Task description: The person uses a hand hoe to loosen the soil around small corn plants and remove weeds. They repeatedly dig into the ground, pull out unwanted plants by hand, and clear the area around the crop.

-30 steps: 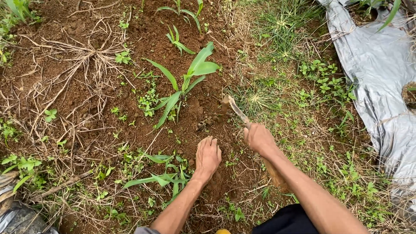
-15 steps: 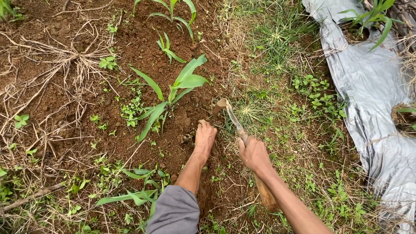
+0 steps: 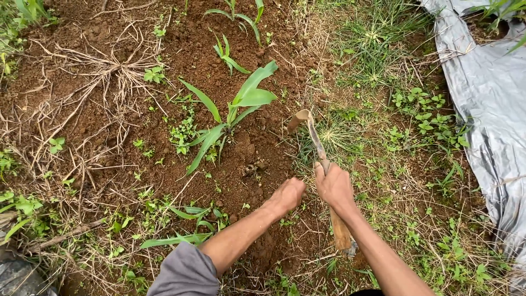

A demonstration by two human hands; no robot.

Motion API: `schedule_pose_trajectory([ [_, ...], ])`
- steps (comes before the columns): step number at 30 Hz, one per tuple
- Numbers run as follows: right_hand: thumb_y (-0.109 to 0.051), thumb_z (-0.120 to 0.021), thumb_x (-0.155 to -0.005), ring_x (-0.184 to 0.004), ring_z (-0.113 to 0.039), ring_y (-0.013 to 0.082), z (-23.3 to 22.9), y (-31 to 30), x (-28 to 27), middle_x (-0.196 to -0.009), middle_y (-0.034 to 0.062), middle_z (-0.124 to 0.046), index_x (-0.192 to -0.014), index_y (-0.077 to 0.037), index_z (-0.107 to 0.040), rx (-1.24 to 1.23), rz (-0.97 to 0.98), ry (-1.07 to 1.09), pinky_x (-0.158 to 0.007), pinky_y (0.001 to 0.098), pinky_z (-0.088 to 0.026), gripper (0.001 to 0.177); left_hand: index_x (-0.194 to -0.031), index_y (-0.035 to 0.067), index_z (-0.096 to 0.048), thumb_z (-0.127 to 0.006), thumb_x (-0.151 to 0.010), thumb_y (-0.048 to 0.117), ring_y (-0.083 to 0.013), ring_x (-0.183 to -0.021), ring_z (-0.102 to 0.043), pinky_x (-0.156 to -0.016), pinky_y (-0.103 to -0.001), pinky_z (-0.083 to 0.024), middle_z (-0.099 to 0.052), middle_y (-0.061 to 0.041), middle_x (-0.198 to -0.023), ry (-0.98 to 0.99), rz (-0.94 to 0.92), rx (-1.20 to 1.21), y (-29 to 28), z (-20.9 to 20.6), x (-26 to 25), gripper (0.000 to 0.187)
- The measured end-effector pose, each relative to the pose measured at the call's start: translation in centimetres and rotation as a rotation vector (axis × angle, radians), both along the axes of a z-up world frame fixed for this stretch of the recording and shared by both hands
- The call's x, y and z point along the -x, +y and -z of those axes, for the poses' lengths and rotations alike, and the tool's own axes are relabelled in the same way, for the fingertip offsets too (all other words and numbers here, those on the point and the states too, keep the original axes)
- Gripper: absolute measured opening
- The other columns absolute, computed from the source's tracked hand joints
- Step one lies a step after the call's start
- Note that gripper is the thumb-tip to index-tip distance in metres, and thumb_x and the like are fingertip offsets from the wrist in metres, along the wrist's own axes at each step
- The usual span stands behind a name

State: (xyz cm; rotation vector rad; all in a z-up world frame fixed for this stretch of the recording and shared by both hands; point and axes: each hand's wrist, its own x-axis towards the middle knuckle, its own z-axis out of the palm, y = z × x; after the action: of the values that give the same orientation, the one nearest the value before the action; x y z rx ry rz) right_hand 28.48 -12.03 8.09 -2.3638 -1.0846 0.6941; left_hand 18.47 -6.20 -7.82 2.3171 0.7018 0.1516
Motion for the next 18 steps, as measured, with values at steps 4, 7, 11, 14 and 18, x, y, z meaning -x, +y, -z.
schedule_pose_trajectory([
  [4, -0.028, -0.039, -0.095, -0.064, -0.064, 0.0329, 0.3, -0.1, -0.5, -0.067, 0.0266, -0.06, -0.083, 0.008, -0.059, -0.006, 0.032, -0.046, -0.053, 0.0423, -0.046, 0.042, -0.071, 0.003, -0.06, -0.035, -0.083, 0.001, -0.0248, -0.057, -0.058, -0.06, -0.037, -0.055, -0.057, -0.011, -0.06, 0.031, -0.221, 0.313, 1.8, -1.6, -0.3, 0.028],
  [7, -0.028, -0.038, -0.097, -0.063, -0.064, 0.0332, 0.3, 0.2, -0.5, -0.066, 0.0265, -0.059, -0.084, 0.007, -0.058, -0.039, 0.052, -0.027, -0.052, 0.0414, -0.049, 0.042, -0.076, 0.009, -0.057, -0.035, -0.086, 0.004, -0.0194, -0.057, -0.052, -0.063, -0.025, -0.05, -0.054, -0.003, -0.062, 0.187, -0.272, 0.162, 5.7, -10.0, 1.3, 0.025],
  [11, -0.033, -0.041, -0.093, -0.071, -0.067, 0.0411, 0.3, 0.2, -0.6, -0.072, 0.0313, -0.062, -0.083, 0.008, -0.059, -0.019, 0.066, -0.03, -0.057, 0.0471, -0.047, 0.046, -0.137, -0.004, -0.041, -0.042, -0.092, 0.003, -0.0349, -0.137, -0.028, -0.112, -0.042, -0.026, -0.032, -0.025, -0.146, 0.652, -0.333, -0.617, 7.4, -12.7, 2.6, 0.045],
  [14, -0.031, -0.04, -0.095, -0.069, -0.066, 0.0378, -0.4, 0.0, 0.0, -0.071, 0.0293, -0.062, -0.084, 0.007, -0.059, -0.019, 0.06, -0.015, -0.057, 0.0446, -0.05, 0.043, -0.127, -0.006, -0.05, -0.051, -0.087, -0.003, -0.0333, -0.128, -0.043, -0.108, -0.041, -0.034, -0.047, -0.024, -0.131, 0.628, -0.348, -0.614, 7.5, -11.9, 2.6, 0.04],
  [18, -0.027, -0.041, -0.096, -0.066, -0.067, 0.0356, -0.5, 0.0, 0.5, -0.07, 0.029, -0.062, -0.085, 0.007, -0.059, -0.04, 0.049, 0.002, -0.054, 0.0422, -0.05, 0.04, -0.096, 0.001, -0.07, -0.061, -0.08, -0.001, -0.0249, -0.098, -0.061, -0.09, -0.039, -0.05, -0.067, -0.014, -0.09, 0.502, -0.367, -0.605, 9.7, -6.9, 0.8, 0.019],
])
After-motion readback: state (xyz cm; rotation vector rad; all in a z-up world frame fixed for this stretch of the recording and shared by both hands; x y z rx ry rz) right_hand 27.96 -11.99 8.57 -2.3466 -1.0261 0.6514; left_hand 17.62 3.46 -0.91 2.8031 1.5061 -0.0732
